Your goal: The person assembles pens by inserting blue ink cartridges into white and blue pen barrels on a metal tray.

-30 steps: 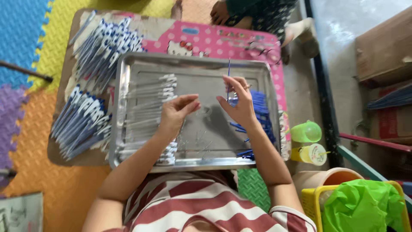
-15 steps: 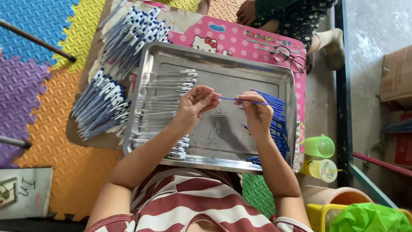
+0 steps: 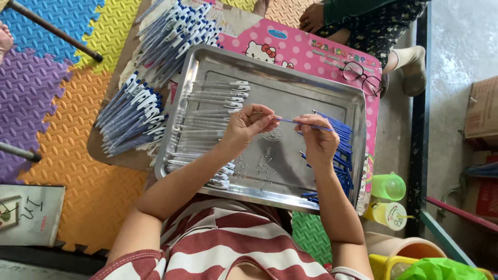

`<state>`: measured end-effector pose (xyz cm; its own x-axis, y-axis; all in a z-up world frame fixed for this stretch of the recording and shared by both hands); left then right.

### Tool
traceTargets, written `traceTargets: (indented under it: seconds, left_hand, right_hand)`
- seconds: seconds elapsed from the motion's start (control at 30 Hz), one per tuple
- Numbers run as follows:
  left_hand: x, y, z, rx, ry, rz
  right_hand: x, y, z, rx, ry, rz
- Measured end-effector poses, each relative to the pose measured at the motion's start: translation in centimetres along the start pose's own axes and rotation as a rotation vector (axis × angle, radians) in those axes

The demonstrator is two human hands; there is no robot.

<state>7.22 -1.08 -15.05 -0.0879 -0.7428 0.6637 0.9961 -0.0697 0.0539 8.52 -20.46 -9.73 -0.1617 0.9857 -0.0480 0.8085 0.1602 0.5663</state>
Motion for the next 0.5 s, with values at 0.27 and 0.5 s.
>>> traceTargets:
  seconds: [0.27,0.5]
  left_hand:
    - [-0.2,-0.2,0.0,0.140,0.142,0.019]
    - [0.3,-0.8,2.1,0.467,0.661,0.050]
  right_hand:
    - [1.3,-1.6,4.6,0.314,0.423,0.094]
    - [3.6,-4.6,9.2,0.781,0.870,-0.028]
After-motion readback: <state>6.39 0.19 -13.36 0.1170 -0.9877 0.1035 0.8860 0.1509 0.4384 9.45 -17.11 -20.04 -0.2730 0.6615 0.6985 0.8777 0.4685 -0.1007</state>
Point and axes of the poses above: each hand's wrist, its own y-axis towards the middle knuckle, its own x-axis out of the palm, z = x × y, the point moved 5 cm from there along y, towards the middle knuckle
